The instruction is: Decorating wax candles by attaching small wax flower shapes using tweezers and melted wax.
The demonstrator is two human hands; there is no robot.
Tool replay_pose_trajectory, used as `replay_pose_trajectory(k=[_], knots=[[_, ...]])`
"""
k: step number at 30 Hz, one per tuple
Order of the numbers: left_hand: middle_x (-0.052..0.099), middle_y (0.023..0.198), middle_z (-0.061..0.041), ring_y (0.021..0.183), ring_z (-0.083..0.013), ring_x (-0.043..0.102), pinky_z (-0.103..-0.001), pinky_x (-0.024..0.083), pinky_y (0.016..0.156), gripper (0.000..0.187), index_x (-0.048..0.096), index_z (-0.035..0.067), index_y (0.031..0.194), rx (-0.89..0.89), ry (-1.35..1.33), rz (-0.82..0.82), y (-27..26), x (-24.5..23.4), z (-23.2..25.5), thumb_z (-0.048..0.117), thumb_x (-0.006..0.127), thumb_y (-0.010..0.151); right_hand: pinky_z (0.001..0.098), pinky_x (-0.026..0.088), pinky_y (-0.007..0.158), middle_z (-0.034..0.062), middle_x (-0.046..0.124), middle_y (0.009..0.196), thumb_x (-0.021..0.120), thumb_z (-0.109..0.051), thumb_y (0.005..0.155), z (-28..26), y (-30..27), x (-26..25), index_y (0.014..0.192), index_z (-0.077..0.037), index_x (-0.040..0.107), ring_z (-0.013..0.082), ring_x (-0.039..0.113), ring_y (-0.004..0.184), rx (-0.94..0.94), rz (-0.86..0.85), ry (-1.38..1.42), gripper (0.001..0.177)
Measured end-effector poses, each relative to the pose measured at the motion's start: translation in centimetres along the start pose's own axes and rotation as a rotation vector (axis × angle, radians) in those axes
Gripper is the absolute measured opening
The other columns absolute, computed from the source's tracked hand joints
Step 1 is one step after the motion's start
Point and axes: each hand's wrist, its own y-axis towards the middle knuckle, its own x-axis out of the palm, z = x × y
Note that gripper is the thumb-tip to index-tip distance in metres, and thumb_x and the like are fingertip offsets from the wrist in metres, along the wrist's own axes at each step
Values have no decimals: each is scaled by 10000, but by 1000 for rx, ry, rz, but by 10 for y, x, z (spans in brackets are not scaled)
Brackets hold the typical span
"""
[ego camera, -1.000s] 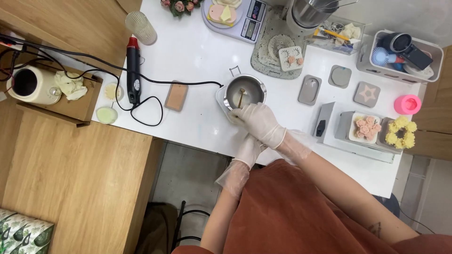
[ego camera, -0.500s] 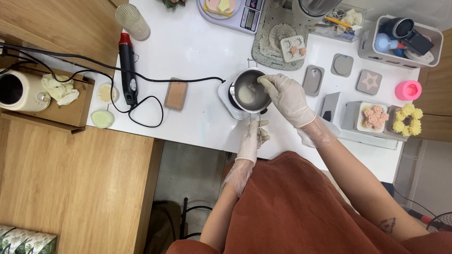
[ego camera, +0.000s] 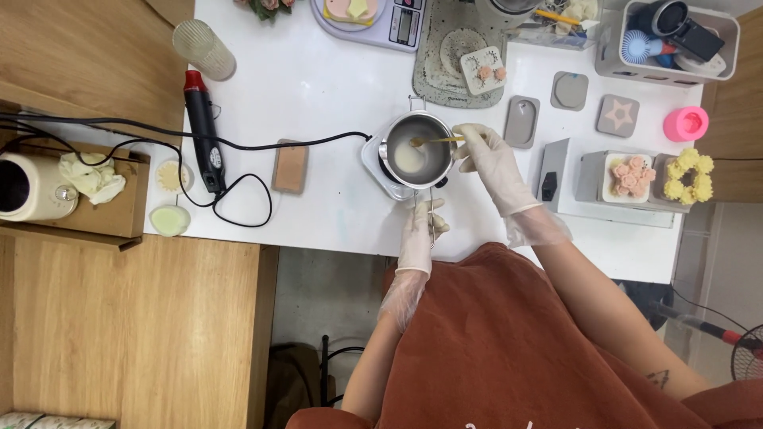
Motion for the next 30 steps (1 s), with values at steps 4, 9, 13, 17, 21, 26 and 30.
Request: replay_pose_trajectory(k=[4,9,13,17,21,26,30], knots=[[571,763,11,755,-114,598,-285,531,830,470,672,36,1222,42,17,-15,5,-3,-8,405,427,1064,249,544,715,38,675,812,392,-563,1050,58,-8,-7,1261,-91,680,96,617,686,-7,-6,116,592],[580,787,21,771,-107,583,-289,534,829,457,665,34,1239,78,-7,-27,9,-7,-18,399,442,1078,284,582,785,39,725,939,346,-551,1048,132,2,2,1261,-76,646,138,659,788,615,-66,286,601],[591,776,20,751,-105,581,-273,507,776,469,682,35,1228,50,39,16,-1,-3,-5,398,428,1075,281,545,716,25,685,935,312,-573,1055,169,26,4,1265,-119,674,117,601,759,739,-211,492,617],[603,766,9,767,-105,623,-258,530,800,442,682,53,1224,46,54,30,3,-5,-10,387,439,1065,248,566,773,70,756,1137,447,-407,1084,189,39,4,1260,-57,653,121,664,856,617,-240,551,442],[605,765,4,761,-115,619,-265,528,801,423,686,57,1225,61,-1,39,4,-6,-15,377,453,1075,234,568,760,65,758,1096,531,-383,1070,156,22,12,1245,-91,665,93,639,808,574,-130,518,366],[609,780,9,774,-107,617,-265,532,814,412,680,62,1209,74,18,48,2,-2,-14,375,450,1073,226,566,753,34,750,1056,593,-335,1030,149,19,15,1194,-103,660,85,693,856,576,-87,552,291],[607,784,11,775,-102,611,-263,531,819,408,678,77,1206,57,52,77,-1,3,-7,378,440,1066,208,545,729,17,756,1056,662,-263,991,153,20,16,1193,-119,695,89,684,860,474,-55,506,251]])
